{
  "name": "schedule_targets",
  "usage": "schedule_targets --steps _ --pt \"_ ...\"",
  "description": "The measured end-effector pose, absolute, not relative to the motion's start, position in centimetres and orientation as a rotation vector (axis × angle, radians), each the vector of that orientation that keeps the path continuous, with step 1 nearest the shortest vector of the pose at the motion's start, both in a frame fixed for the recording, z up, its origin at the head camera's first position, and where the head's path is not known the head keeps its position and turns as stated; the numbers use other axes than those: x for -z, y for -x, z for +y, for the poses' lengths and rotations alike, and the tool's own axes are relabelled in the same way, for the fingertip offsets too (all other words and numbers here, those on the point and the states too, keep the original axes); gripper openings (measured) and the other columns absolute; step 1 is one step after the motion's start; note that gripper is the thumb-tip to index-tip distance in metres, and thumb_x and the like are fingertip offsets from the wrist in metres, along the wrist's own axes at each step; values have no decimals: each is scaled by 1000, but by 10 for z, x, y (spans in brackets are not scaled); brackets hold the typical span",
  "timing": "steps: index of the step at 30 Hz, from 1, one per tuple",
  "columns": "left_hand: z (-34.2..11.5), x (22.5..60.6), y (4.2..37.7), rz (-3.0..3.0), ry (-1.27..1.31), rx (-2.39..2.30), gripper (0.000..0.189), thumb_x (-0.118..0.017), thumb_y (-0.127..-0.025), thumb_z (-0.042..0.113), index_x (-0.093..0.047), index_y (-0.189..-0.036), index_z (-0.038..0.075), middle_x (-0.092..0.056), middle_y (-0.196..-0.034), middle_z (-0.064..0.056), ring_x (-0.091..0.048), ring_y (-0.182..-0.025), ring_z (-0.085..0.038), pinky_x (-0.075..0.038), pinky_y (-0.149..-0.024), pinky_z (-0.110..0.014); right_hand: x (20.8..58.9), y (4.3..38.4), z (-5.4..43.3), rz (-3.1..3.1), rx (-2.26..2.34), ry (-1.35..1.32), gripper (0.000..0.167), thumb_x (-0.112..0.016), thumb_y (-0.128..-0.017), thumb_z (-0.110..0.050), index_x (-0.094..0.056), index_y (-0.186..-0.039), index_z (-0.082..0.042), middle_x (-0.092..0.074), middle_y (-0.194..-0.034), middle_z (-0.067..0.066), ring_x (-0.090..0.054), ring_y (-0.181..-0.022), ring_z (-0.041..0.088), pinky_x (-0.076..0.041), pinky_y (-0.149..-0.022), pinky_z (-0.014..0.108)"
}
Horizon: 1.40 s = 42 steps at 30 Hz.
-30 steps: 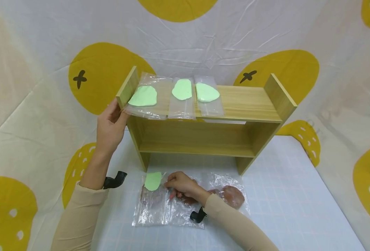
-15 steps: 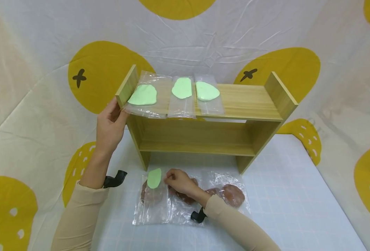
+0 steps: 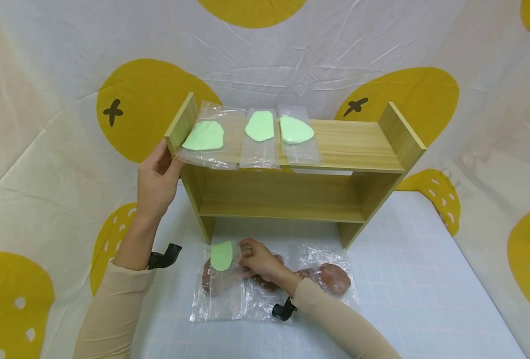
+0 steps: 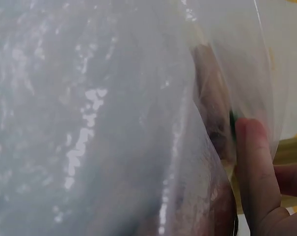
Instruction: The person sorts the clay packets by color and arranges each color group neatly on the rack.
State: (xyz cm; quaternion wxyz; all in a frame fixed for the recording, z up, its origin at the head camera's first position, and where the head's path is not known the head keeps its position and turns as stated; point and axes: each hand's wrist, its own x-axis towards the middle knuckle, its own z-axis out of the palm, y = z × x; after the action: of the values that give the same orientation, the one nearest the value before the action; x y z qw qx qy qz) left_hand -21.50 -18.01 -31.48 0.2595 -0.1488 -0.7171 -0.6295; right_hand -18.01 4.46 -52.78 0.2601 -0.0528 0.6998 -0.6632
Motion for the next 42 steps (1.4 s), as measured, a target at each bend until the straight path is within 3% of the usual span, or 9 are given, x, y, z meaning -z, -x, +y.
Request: schedule_targets --steps 4,15,25,35,40,42 --pt "-181 315 215 -1948 401 1698 46 -64 -99 13 -56 -144 18 -58 -140 -8 -57 -123 -23 -48 -102 -34 526 179 46 1829 1833 132 54 -58 -88 14 -47 -139 0 -58 -105 16 -58 -67 19 -61 -59 37" --pt "-181 315 214 -1923 414 1734 46 -65 -99 12 -57 -144 17 -58 -140 -10 -57 -123 -23 -48 -101 -31 519 177 52 1793 1895 186 56 -56 -87 14 -46 -141 0 -60 -97 13 -60 -67 18 -60 -58 33" --pt "-182 315 214 -1937 408 1712 46 -65 -99 14 -56 -144 18 -58 -139 -9 -57 -123 -23 -48 -101 -32 502 174 70 1961 1794 415 54 -57 -91 7 -45 -143 -1 -68 -112 17 -65 -73 19 -60 -64 36" --pt "-182 315 214 -1940 414 1708 46 -64 -99 13 -56 -144 18 -58 -140 -9 -57 -124 -23 -48 -101 -32 474 173 94 1984 1768 684 50 -56 -94 9 -45 -142 1 -66 -115 22 -64 -85 16 -55 -66 25" --pt "-182 315 214 -1943 407 1708 46 -64 -99 13 -56 -144 18 -58 -140 -9 -57 -124 -23 -48 -102 -33 452 173 112 2015 1793 766 47 -59 -96 5 -47 -141 1 -66 -117 22 -65 -101 25 -55 -78 27" --pt "-181 315 214 -1945 400 1708 45 -64 -99 13 -57 -144 18 -58 -139 -9 -57 -123 -23 -48 -101 -33 443 172 120 2032 1808 778 47 -59 -96 5 -46 -141 3 -64 -118 25 -66 -98 23 -56 -77 28"
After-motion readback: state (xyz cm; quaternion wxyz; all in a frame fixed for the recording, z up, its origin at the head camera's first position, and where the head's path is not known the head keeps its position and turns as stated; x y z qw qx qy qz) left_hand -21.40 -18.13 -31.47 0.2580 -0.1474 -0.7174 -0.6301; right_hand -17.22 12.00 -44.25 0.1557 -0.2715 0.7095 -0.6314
